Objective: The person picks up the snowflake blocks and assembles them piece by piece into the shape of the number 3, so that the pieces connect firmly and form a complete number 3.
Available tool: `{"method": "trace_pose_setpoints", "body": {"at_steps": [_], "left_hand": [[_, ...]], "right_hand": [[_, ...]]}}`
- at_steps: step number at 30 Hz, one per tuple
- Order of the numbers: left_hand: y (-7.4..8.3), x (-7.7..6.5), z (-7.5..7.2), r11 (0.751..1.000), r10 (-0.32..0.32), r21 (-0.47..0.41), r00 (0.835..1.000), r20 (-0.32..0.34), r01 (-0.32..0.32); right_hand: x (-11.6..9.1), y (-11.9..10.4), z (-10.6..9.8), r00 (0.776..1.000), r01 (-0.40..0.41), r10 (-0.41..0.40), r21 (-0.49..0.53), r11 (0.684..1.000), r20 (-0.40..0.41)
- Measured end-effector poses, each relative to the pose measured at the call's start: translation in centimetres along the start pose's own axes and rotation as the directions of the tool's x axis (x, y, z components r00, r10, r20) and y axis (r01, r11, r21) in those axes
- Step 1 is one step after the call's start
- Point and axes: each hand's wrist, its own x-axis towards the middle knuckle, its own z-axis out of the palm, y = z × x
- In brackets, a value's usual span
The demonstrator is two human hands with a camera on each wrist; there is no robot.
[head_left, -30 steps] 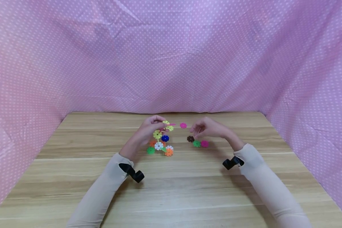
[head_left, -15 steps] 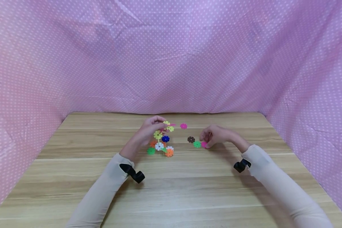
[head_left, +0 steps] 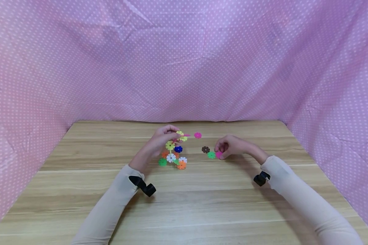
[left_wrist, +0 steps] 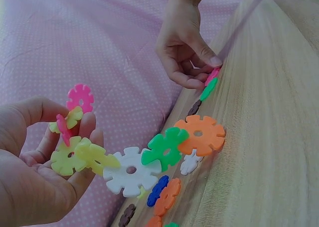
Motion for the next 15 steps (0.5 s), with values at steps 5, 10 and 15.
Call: {"method": "trace_pose_setpoints", "body": {"at_steps": [5,10,15], "left_hand": [[0.06,-0.04,0.03,1.000,-0.001,0.003,1.000,-0.003,0.001],[0.05,-0.01,0.15,1.000,-0.001,-0.005,1.000,0.012,0.001],[-0.14,0.03,0.13,1.000,0.004,0.005,0.999,0.036,-0.004]], "right_hand": [[0.05,0.32,0.20,1.000,0.020,-0.020,0.000,1.000,-0.013],[0.12,0.11,0.29,1.000,0.028,-0.028,0.017,0.999,-0.006],[0.24,-0.26,0.44,1.000,0.025,-0.025,0.047,0.999,-0.006]]}}
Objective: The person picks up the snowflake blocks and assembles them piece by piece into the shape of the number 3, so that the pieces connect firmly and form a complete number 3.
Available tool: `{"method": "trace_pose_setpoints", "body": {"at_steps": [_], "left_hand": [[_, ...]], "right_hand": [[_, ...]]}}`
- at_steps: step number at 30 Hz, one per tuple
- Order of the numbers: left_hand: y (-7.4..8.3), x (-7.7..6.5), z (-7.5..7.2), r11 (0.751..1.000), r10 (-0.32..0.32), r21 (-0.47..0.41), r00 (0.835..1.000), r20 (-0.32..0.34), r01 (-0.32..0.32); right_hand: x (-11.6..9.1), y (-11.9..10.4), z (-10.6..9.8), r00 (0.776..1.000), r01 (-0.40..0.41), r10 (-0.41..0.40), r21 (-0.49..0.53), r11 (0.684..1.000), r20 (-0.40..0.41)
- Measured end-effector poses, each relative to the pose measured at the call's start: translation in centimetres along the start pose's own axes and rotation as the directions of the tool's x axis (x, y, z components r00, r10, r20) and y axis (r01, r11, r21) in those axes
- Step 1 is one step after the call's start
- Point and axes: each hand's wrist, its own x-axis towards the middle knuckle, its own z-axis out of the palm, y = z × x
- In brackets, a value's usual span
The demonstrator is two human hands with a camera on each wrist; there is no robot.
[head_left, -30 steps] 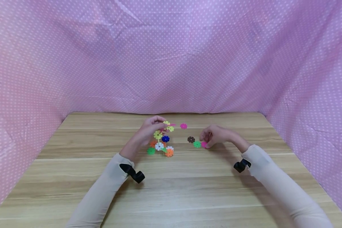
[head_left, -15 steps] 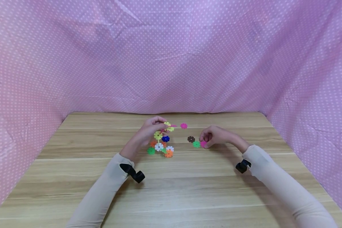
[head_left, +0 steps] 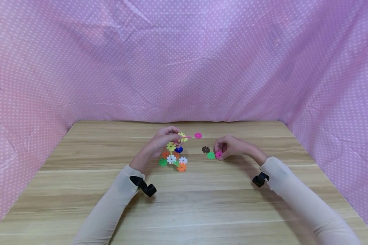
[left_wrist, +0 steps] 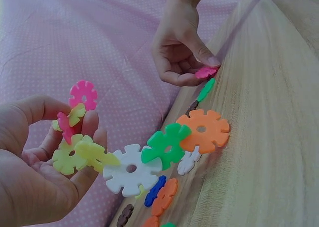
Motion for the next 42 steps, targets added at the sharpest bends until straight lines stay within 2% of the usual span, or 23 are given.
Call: {"method": "trace_pose_setpoints", "body": {"at_steps": [4,7,13,18,24,27,32,36,42], "left_hand": [[-0.2,0.0,-0.1,1.000,0.000,0.009,1.000,0.005,0.000],[-0.2,0.0,-0.1,1.000,0.003,0.010,1.000,-0.003,-0.003],[-0.4,0.2,-0.2,0.999,0.052,0.012,0.998,-0.041,-0.052],[-0.4,0.1,-0.2,0.995,0.098,0.001,0.992,-0.075,-0.099],[-0.6,0.1,-0.2,0.991,0.134,0.001,0.987,-0.093,-0.134],[-0.6,0.2,-0.2,0.991,0.134,-0.010,0.987,-0.093,-0.136],[-0.5,0.2,-0.2,0.992,0.126,-0.009,0.987,-0.099,-0.127],[-0.5,0.2,-0.2,0.991,0.132,-0.002,0.985,-0.115,-0.133],[-0.4,0.3,-0.1,0.990,0.142,-0.006,0.982,-0.128,-0.144]], "right_hand": [[0.2,-0.4,0.3,0.999,0.002,0.000,0.059,0.998,-0.037],[0.4,-1.1,0.5,0.995,0.020,-0.009,0.113,0.993,-0.099],[1.2,-2.8,0.6,0.978,0.053,-0.016,0.174,0.983,-0.209],[2.1,-3.7,0.7,0.956,0.081,-0.019,0.204,0.976,-0.293],[3.1,-5.1,0.9,0.926,0.078,0.025,0.255,0.964,-0.376],[3.8,-5.7,1.1,0.911,0.097,0.040,0.307,0.947,-0.410],[4.6,-6.7,1.3,0.892,0.150,0.059,0.416,0.897,-0.449],[4.8,-7.1,1.6,0.879,0.190,0.059,0.461,0.867,-0.473],[5.0,-7.4,1.8,0.852,0.202,0.098,0.495,0.845,-0.514]]}}
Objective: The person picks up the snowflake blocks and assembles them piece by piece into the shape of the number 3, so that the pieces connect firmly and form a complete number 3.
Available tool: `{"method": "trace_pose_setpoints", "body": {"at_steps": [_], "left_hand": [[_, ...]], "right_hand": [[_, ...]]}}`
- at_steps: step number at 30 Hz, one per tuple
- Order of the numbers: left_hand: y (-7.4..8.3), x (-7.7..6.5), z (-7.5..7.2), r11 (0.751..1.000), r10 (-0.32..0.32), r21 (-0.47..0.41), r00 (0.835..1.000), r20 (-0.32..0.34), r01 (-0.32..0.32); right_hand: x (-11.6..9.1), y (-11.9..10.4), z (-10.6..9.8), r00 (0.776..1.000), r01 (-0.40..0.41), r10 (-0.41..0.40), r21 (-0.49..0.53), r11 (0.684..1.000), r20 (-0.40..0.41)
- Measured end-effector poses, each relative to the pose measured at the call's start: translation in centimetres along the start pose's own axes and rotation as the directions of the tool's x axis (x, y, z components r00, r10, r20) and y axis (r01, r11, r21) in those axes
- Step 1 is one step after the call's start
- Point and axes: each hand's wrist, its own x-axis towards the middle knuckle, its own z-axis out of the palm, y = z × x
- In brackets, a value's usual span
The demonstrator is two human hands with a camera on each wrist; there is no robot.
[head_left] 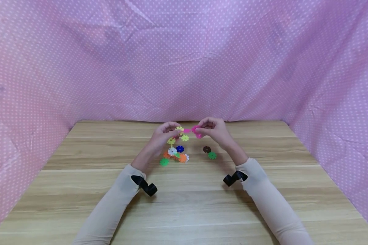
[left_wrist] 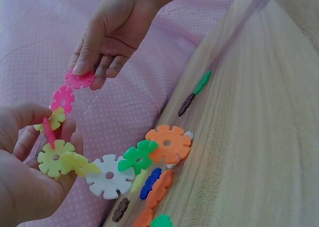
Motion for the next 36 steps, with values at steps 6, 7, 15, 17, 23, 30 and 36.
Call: {"method": "trace_pose_setpoints", "body": {"at_steps": [6,7,15,17,23,30,36], "left_hand": [[0.2,-0.1,0.0,1.000,-0.021,-0.011,1.000,0.021,0.021],[0.2,-0.1,0.0,1.000,-0.027,-0.014,0.999,0.022,0.027],[0.3,-0.1,0.0,0.998,-0.059,-0.001,0.998,0.020,0.060],[0.2,0.0,0.0,0.998,-0.061,0.001,0.998,0.034,0.061],[0.1,0.1,0.0,0.998,-0.064,0.017,0.994,0.087,0.063],[0.1,0.1,0.0,0.994,-0.109,0.033,0.990,0.089,0.106],[0.2,-0.1,0.1,0.991,-0.133,0.037,0.988,0.084,0.130]], "right_hand": [[0.1,0.1,0.1,1.000,-0.013,0.013,0.000,1.000,-0.017],[0.1,0.2,0.1,1.000,-0.016,0.016,0.001,1.000,-0.013],[0.1,0.3,0.4,1.000,-0.019,0.019,-0.003,1.000,0.013],[0.1,0.4,0.5,1.000,-0.020,0.020,0.000,1.000,0.012],[0.1,0.5,0.8,1.000,-0.022,0.022,-0.002,1.000,0.011],[0.0,0.6,1.0,0.999,-0.047,0.047,0.005,0.999,-0.005],[-0.2,0.4,1.2,0.999,-0.050,0.050,0.027,0.998,-0.006]]}}
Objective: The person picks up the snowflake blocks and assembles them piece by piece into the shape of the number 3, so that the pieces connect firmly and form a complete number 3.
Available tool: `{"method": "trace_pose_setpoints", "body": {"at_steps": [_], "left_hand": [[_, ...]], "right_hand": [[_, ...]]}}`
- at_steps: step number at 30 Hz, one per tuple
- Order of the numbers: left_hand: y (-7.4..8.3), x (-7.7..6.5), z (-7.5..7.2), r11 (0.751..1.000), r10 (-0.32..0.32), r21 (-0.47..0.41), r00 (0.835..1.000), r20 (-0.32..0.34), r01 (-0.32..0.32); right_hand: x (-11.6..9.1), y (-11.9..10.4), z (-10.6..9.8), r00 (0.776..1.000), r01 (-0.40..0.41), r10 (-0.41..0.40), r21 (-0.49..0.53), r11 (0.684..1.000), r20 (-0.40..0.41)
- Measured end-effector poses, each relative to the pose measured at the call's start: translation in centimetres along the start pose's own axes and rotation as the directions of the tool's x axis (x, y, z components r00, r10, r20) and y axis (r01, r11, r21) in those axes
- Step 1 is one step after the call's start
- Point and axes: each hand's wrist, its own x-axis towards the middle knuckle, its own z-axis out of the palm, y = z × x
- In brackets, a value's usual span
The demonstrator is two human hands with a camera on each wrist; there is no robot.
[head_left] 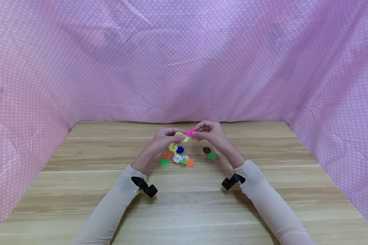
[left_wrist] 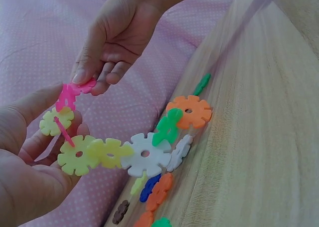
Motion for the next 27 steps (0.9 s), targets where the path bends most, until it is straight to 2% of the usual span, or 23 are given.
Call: {"method": "trace_pose_setpoints", "body": {"at_steps": [7,16,27], "left_hand": [[0.08,-0.24,-0.07,0.999,-0.021,0.039,0.999,-0.036,0.022],[0.34,-0.45,0.16,0.999,-0.027,0.036,0.999,-0.048,0.028],[0.37,-0.42,0.35,0.998,0.050,0.033,0.996,-0.073,-0.047]], "right_hand": [[-0.07,0.05,-0.13,1.000,0.027,-0.027,-0.014,1.000,0.012],[-0.17,-0.08,-0.05,1.000,0.027,-0.027,-0.052,0.998,0.002],[-0.21,-0.15,0.13,0.998,0.059,-0.059,-0.027,0.998,-0.012]]}}
